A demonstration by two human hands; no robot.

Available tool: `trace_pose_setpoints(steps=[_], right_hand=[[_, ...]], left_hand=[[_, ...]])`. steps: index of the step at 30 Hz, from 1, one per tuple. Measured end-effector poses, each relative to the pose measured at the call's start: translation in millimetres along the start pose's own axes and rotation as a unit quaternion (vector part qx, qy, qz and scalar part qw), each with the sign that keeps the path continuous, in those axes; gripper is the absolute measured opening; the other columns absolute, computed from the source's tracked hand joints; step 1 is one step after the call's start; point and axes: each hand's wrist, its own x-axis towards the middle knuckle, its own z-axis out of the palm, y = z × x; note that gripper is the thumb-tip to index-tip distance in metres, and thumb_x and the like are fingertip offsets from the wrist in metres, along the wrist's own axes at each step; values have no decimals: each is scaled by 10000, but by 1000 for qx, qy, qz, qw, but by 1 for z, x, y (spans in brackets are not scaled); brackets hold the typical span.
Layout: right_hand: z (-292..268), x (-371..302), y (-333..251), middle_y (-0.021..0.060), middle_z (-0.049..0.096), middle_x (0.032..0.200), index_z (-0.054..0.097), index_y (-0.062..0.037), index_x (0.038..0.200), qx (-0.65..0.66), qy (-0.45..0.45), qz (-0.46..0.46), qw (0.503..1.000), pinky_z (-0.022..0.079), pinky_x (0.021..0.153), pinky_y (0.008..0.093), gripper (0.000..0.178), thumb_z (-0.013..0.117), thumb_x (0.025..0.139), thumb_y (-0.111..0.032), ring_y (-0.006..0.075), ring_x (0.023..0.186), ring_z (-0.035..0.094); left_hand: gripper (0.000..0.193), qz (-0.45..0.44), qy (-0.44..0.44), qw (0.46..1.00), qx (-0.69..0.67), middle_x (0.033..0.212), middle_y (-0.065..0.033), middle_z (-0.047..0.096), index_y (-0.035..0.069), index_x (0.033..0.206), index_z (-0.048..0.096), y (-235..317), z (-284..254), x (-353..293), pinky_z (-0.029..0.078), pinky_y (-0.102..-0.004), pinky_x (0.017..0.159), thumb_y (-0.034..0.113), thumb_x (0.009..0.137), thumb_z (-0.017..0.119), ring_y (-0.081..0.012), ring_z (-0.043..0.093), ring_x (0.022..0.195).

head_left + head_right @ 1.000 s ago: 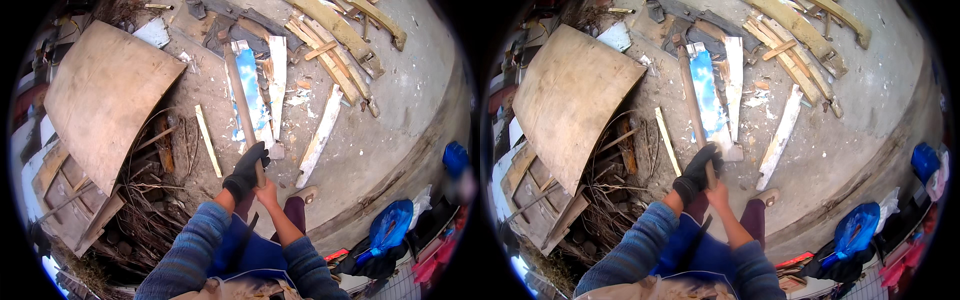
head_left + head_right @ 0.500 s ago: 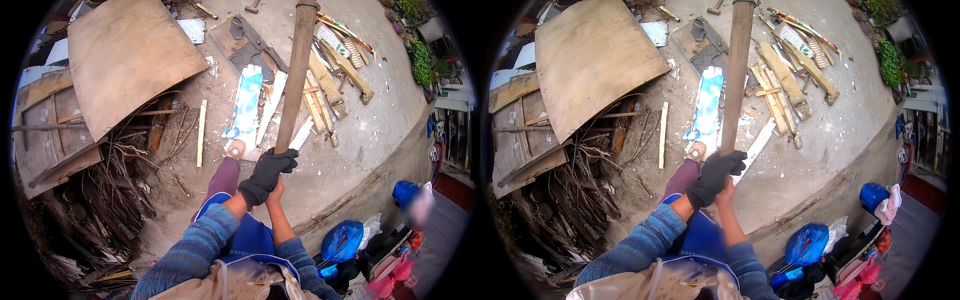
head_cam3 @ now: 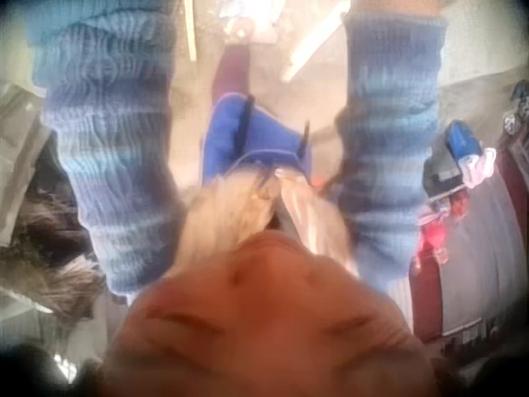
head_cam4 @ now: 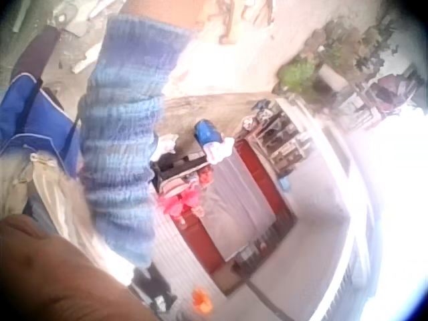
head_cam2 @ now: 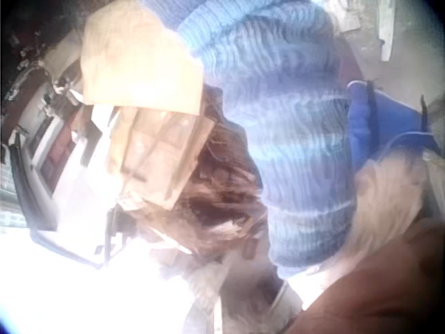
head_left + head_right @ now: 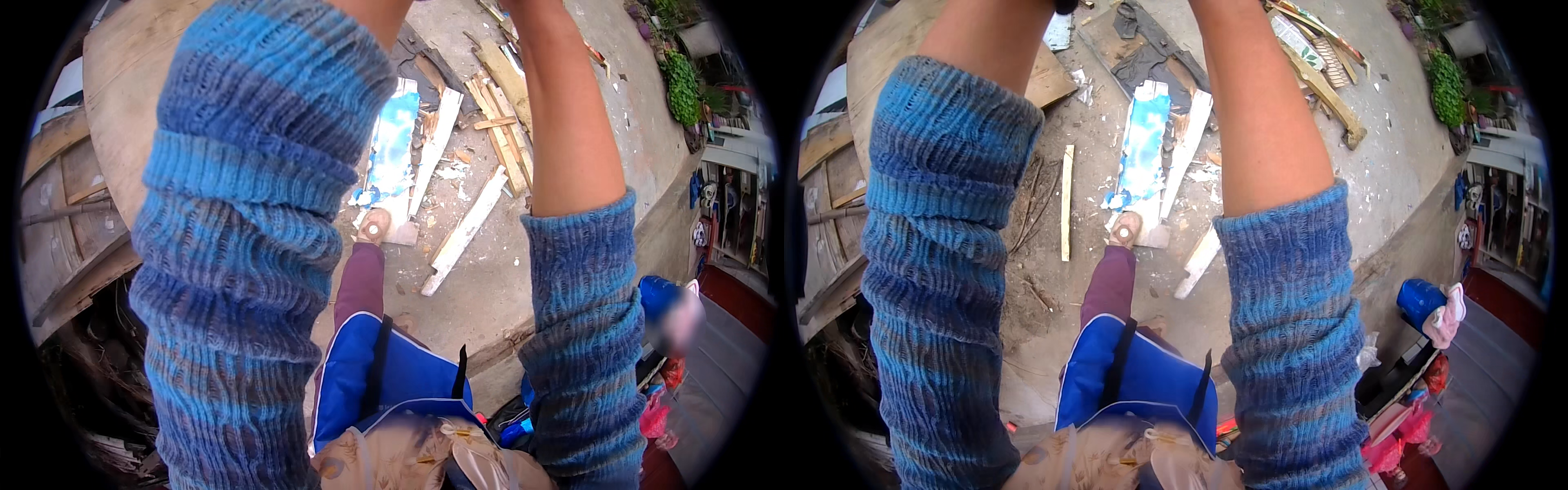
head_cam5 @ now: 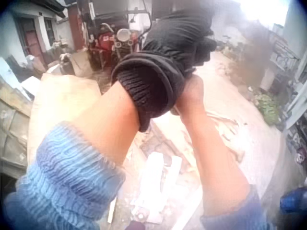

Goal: The person uses a sledgehammer to break a wooden board into smaller pieces on a concrete floor. They repeatedly strike the board, repositioning it as needed, and eventually put on a pair of black gloves.

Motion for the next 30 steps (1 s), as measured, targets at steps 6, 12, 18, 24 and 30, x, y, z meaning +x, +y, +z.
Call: trace_pose_setpoints(steps=[6,12,18,24,30], right_hand=[[30,-367,287,93,536,572,534,7,637,-13,43,626,779,352,361,290,222,599,736,-181,161,427,488],[61,-356,279,104,530,554,523,24,639,18,54,657,752,363,348,317,230,600,734,-170,186,399,490],[45,-358,281,105,568,646,540,61,898,62,-8,727,684,446,520,335,305,590,721,-183,205,585,567],[48,-398,336,91,543,529,568,34,704,135,-19,696,705,408,391,318,177,603,639,-127,167,412,519],[30,-448,413,181,613,713,608,10,858,40,-6,595,803,471,630,358,298,619,631,-182,290,684,612]], left_hand=[[280,-433,2,901,5,737,-35,560,14,874,551,-232,-9,-148,417,-275,599,260,748,600,-135,512,662],[304,-527,48,848,23,745,-32,553,23,895,548,-244,-31,-160,412,-280,591,282,746,605,-142,505,666],[329,-549,54,831,72,752,-28,546,31,916,545,-239,1,-131,407,-286,583,304,744,610,-150,498,669],[375,-636,196,745,52,697,-5,518,94,956,524,-276,44,-96,390,-342,549,376,722,605,-142,470,574],[331,-647,237,720,84,544,8,438,56,771,532,-353,77,-124,302,-299,379,384,745,562,-112,396,432]])
